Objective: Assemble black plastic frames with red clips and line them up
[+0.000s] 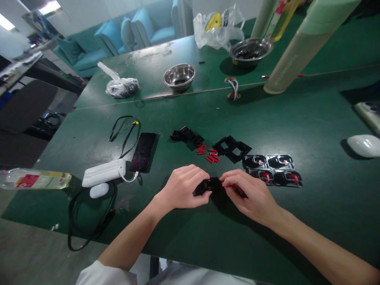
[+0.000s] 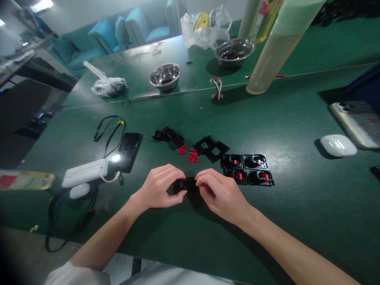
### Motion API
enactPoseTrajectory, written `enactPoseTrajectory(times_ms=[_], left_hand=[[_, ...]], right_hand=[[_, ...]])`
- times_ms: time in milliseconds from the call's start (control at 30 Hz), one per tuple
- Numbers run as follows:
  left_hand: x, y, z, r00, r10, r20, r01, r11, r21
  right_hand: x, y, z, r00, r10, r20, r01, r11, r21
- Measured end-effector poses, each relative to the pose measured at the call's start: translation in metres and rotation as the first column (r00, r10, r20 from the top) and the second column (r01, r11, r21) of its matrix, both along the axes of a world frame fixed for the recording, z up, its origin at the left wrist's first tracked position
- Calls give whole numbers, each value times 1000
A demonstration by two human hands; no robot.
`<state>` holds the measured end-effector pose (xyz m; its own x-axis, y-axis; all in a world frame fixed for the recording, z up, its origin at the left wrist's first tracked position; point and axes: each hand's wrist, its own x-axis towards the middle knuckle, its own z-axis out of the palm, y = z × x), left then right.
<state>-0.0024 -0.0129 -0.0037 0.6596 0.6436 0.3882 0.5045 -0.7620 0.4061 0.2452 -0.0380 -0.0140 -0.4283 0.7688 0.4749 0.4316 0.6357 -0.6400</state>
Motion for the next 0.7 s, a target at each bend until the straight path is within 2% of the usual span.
enactPoseTrajectory(times_ms=[133,300,467,700], left_hand=[[-1,1,-1,999,-14,-51,13,1000,-18],[-1,2,-1,999,-13,-44,11,999,-38],[0,2,1,999,-10,-48,8,998,-56],[-1,2,2,998,-28,-53,24,997,-77]], right_hand=[[0,1,-2,999,37,-4,-37,999,38],[0,1,-6,995,96,25,-98,993,72],[0,1,-10,995,95,22,-97,989,109],[1,1,-11,994,113,7,-113,989,93]])
